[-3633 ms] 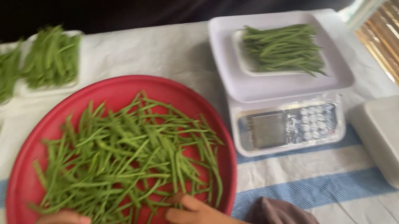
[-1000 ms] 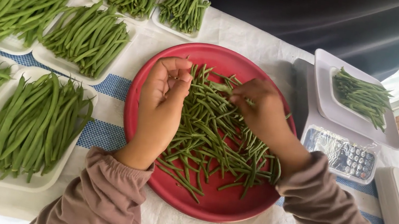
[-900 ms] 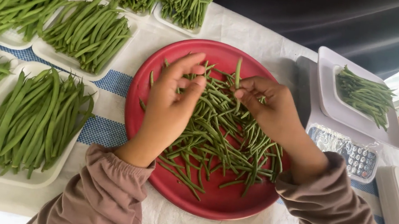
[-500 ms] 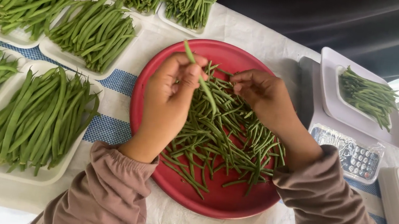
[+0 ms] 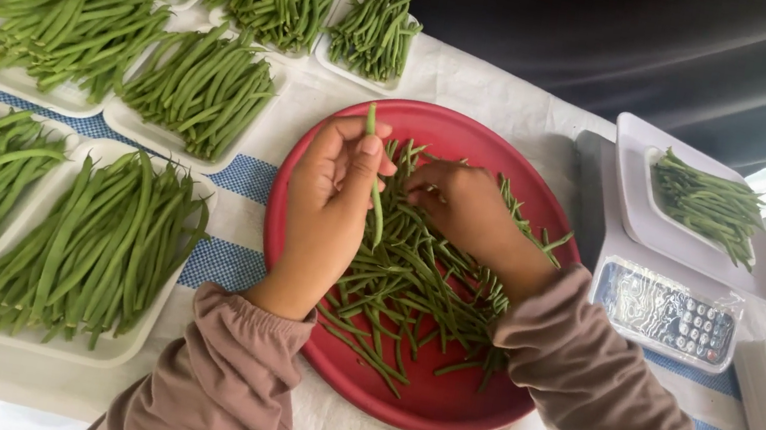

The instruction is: Sorting green beans from a large tray into smaller trays and weighing them on a digital scale for packaging.

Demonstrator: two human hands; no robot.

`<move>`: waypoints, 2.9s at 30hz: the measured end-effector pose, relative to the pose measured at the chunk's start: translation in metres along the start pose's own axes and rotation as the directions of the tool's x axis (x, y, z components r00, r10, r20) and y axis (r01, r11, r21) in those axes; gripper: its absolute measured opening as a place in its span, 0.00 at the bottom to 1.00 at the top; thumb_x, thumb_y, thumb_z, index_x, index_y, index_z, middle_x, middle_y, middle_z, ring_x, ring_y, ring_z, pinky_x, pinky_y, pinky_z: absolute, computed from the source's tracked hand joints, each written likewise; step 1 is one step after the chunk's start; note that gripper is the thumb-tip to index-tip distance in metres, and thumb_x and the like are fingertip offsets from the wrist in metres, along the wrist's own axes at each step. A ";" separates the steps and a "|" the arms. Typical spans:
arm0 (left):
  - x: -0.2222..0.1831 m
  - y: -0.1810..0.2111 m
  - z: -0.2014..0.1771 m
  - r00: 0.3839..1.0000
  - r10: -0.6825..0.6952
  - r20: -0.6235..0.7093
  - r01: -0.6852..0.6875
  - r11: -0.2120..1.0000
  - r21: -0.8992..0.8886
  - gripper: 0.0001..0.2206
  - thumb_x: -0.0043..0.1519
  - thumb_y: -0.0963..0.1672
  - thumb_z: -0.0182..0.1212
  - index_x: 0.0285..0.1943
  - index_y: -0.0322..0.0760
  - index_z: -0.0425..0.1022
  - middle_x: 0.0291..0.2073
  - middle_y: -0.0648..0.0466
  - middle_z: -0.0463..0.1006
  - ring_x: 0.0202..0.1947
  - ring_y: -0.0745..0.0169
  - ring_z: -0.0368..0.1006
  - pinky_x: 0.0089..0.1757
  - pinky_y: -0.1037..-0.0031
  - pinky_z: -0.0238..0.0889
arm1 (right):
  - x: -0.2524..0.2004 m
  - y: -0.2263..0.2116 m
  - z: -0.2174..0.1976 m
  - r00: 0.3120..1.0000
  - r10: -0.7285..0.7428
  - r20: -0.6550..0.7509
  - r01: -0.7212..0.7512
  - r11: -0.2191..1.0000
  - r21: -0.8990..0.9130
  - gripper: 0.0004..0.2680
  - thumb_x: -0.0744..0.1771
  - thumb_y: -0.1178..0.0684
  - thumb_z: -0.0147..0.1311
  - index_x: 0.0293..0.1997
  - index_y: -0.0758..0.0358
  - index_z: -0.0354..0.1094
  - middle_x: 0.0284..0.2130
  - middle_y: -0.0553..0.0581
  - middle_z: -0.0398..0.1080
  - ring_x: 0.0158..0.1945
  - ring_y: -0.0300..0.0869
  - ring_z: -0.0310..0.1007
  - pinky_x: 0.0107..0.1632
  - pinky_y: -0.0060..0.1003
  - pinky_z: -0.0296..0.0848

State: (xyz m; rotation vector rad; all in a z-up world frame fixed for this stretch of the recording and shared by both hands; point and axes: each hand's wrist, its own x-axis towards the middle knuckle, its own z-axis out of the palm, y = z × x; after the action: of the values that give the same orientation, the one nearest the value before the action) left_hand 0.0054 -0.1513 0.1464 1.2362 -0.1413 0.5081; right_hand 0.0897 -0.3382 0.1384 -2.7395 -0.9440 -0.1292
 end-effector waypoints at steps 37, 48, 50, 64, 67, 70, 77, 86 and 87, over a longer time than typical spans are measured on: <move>-0.010 -0.010 0.012 0.920 -0.100 0.379 0.130 0.990 -0.054 0.09 0.63 0.43 0.67 0.50 0.36 0.83 0.32 0.55 0.85 0.32 0.79 0.74 0.34 0.84 0.71 | -0.035 -0.023 -0.066 0.932 0.334 -0.138 -0.021 0.430 0.903 0.13 0.64 0.63 0.64 0.52 0.77 0.71 0.28 0.66 0.73 0.28 0.45 0.78 0.34 0.35 0.83; -0.009 -0.023 0.007 0.931 -0.161 0.326 0.226 0.959 -0.173 0.11 0.68 0.41 0.58 0.55 0.29 0.79 0.45 0.44 0.83 0.46 0.63 0.78 0.47 0.71 0.74 | -0.037 -0.012 -0.077 0.904 0.414 -0.105 -0.034 0.316 0.948 0.10 0.67 0.64 0.57 0.53 0.75 0.70 0.34 0.65 0.75 0.31 0.44 0.80 0.39 0.37 0.85; -0.006 -0.030 0.006 0.941 -0.146 0.305 0.206 0.963 -0.173 0.10 0.70 0.41 0.55 0.57 0.31 0.76 0.41 0.45 0.81 0.40 0.61 0.79 0.45 0.70 0.77 | -0.039 -0.016 -0.089 0.849 0.487 -0.204 -0.018 0.414 0.910 0.08 0.67 0.65 0.56 0.51 0.72 0.70 0.35 0.62 0.74 0.32 0.42 0.80 0.37 0.35 0.85; -0.005 -0.026 0.009 0.918 -0.225 0.328 0.278 0.952 -0.125 0.16 0.69 0.43 0.55 0.66 0.38 0.71 0.43 0.45 0.83 0.37 0.64 0.81 0.40 0.74 0.79 | -0.067 0.072 -0.044 0.801 0.594 0.075 -0.565 0.791 -0.235 0.10 0.65 0.51 0.54 0.50 0.45 0.77 0.40 0.54 0.80 0.47 0.59 0.79 0.52 0.56 0.77; -0.007 -0.029 0.009 0.910 -0.257 0.325 0.310 0.943 -0.122 0.14 0.69 0.43 0.56 0.63 0.37 0.74 0.42 0.45 0.83 0.37 0.64 0.81 0.39 0.73 0.80 | -0.073 0.085 -0.044 0.801 0.599 -0.009 -0.592 0.790 -0.163 0.09 0.65 0.51 0.57 0.48 0.43 0.78 0.38 0.55 0.80 0.45 0.59 0.79 0.51 0.57 0.77; -0.008 -0.029 0.008 0.909 -0.280 0.308 0.332 0.934 -0.132 0.13 0.69 0.44 0.56 0.60 0.36 0.75 0.41 0.46 0.83 0.35 0.64 0.81 0.37 0.72 0.80 | -0.079 0.087 -0.057 0.822 0.552 -0.140 -0.558 0.830 0.001 0.07 0.65 0.52 0.61 0.45 0.42 0.79 0.35 0.52 0.78 0.43 0.53 0.78 0.50 0.52 0.76; -0.006 -0.009 0.006 0.888 -0.304 0.346 0.348 0.935 -0.071 0.12 0.67 0.44 0.56 0.56 0.36 0.76 0.39 0.50 0.85 0.33 0.67 0.78 0.33 0.78 0.71 | -0.083 0.000 -0.117 0.943 0.262 -0.204 -0.177 0.917 0.357 0.06 0.69 0.65 0.55 0.43 0.61 0.78 0.37 0.51 0.77 0.41 0.34 0.74 0.47 0.27 0.71; -0.012 -0.014 0.009 0.884 -0.105 0.455 0.063 0.992 0.107 0.09 0.65 0.41 0.58 0.50 0.32 0.79 0.42 0.50 0.86 0.47 0.62 0.84 0.51 0.73 0.78 | -0.069 -0.052 -0.121 0.994 -0.099 -0.044 0.107 0.959 0.261 0.07 0.67 0.65 0.53 0.45 0.62 0.76 0.38 0.52 0.77 0.44 0.40 0.77 0.48 0.34 0.74; -0.011 -0.013 0.008 0.884 -0.104 0.457 0.061 0.992 0.108 0.09 0.65 0.41 0.58 0.50 0.32 0.79 0.42 0.50 0.86 0.47 0.62 0.84 0.51 0.73 0.78 | -0.070 -0.054 -0.124 0.994 -0.099 -0.047 0.107 0.959 0.261 0.07 0.67 0.65 0.53 0.45 0.62 0.76 0.38 0.52 0.77 0.44 0.40 0.77 0.48 0.34 0.74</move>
State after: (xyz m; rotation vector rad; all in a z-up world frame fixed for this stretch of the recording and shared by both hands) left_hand 0.0026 -0.1655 0.1336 1.4313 -0.4724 0.1361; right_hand 0.0009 -0.3697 0.2577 -2.4394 -1.0158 -0.0621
